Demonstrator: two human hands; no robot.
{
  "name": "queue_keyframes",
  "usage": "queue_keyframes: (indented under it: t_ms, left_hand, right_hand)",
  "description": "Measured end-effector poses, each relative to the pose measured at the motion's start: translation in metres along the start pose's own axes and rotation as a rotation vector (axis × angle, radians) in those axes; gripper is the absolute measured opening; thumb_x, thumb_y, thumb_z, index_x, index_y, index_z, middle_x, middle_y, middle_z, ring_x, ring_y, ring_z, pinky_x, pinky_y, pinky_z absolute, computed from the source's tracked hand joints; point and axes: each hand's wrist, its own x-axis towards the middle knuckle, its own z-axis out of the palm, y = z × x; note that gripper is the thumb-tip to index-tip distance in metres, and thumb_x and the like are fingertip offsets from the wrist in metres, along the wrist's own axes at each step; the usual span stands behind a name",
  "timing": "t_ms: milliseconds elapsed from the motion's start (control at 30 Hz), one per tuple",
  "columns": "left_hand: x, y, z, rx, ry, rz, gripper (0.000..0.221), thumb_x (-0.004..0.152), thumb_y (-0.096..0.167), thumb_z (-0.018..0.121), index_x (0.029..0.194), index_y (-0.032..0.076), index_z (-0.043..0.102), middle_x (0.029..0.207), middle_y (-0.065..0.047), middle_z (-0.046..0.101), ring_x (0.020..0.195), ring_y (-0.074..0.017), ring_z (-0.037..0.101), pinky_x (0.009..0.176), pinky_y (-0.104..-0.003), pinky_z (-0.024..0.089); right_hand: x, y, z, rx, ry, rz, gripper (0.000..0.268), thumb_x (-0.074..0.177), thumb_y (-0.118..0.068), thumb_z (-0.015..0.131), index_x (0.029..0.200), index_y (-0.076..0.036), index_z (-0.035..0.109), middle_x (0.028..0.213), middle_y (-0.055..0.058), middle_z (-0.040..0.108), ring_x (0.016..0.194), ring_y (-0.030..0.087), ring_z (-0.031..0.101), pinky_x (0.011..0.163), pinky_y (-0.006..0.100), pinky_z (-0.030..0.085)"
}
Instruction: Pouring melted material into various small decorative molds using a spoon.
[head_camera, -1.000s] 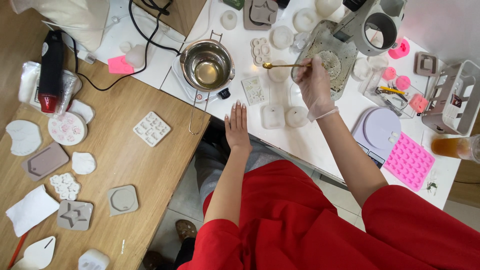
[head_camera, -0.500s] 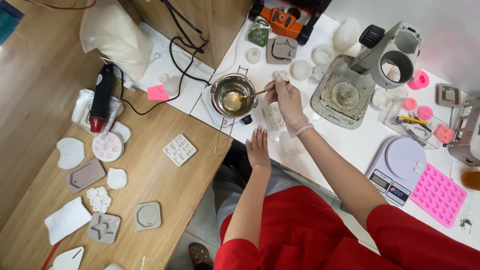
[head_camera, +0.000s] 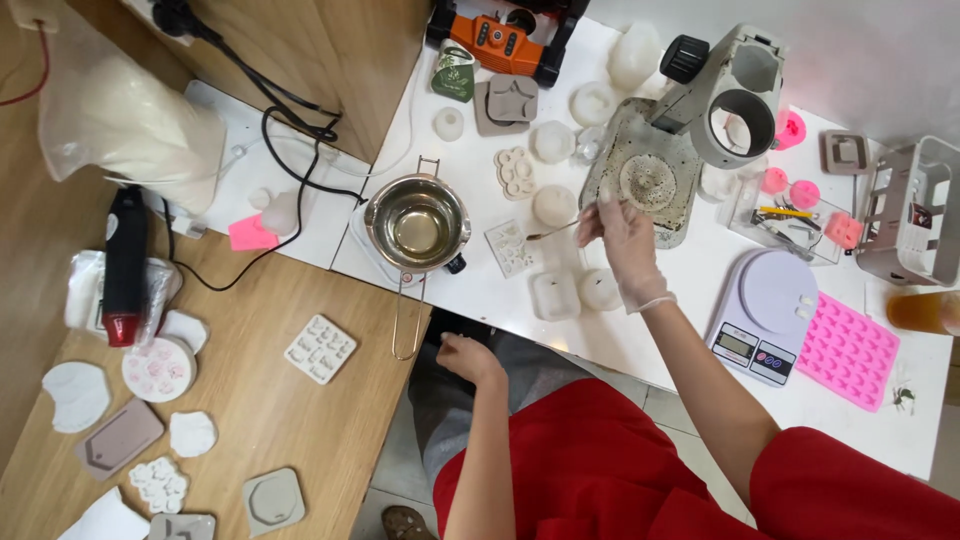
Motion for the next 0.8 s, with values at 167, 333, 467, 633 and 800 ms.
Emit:
queue_keyframes:
  t_ms: [167, 333, 467, 633, 800]
  left_hand:
    - [-0.002, 0.04, 0.039, -0.368, 0.083, -0.427, 0.07, 0.105, 0.056, 0.026, 0.156, 0.009, 0.017, 0.155, -0.021, 0.031, 0.143, -0.0363, 0.037, 0.116, -0.052, 0.035]
    - [-0.013, 0.051, 0.066, -0.298, 0.211, -0.419, 0.079, 0.102, 0.063, 0.023, 0.159, 0.009, 0.023, 0.164, -0.02, 0.024, 0.151, -0.0367, 0.028, 0.125, -0.051, 0.023]
    - [-0.032, 0.07, 0.076, -0.131, 0.331, -0.328, 0.071, 0.104, 0.056, 0.015, 0.154, 0.009, 0.034, 0.16, -0.017, 0.033, 0.148, -0.0335, 0.033, 0.124, -0.049, 0.023]
    - [-0.043, 0.078, 0.085, 0.081, 0.486, -0.236, 0.066, 0.108, 0.05, 0.014, 0.143, 0.008, 0.051, 0.147, -0.017, 0.051, 0.134, -0.0327, 0.051, 0.115, -0.048, 0.039]
    - [-0.049, 0.079, 0.085, 0.081, 0.51, -0.195, 0.065, 0.109, 0.049, 0.016, 0.136, 0.008, 0.058, 0.14, -0.018, 0.058, 0.126, -0.0326, 0.058, 0.108, -0.045, 0.047]
  right_hand:
    - [-0.028, 0.009, 0.005, -0.197, -0.102, -0.26, 0.043, 0.11, -0.029, 0.055, 0.075, -0.009, 0.069, 0.06, 0.008, 0.068, 0.058, 0.019, 0.07, 0.069, 0.031, 0.057]
    - [-0.026, 0.032, 0.015, -0.34, -0.092, -0.36, 0.036, 0.107, -0.026, 0.058, 0.076, -0.012, 0.07, 0.059, 0.005, 0.07, 0.058, 0.018, 0.072, 0.065, 0.029, 0.058]
    - [-0.012, 0.034, 0.019, -0.359, -0.128, -0.416, 0.036, 0.108, -0.024, 0.057, 0.076, -0.013, 0.07, 0.058, 0.003, 0.069, 0.058, 0.018, 0.072, 0.064, 0.029, 0.057]
    - [-0.002, 0.031, 0.025, -0.383, -0.146, -0.46, 0.037, 0.108, -0.023, 0.058, 0.074, -0.011, 0.067, 0.057, 0.004, 0.069, 0.056, 0.021, 0.069, 0.062, 0.032, 0.055]
    - [0.001, 0.035, 0.028, -0.443, -0.199, -0.557, 0.032, 0.107, -0.019, 0.061, 0.078, -0.006, 0.064, 0.057, 0.009, 0.066, 0.057, 0.03, 0.067, 0.06, 0.036, 0.055]
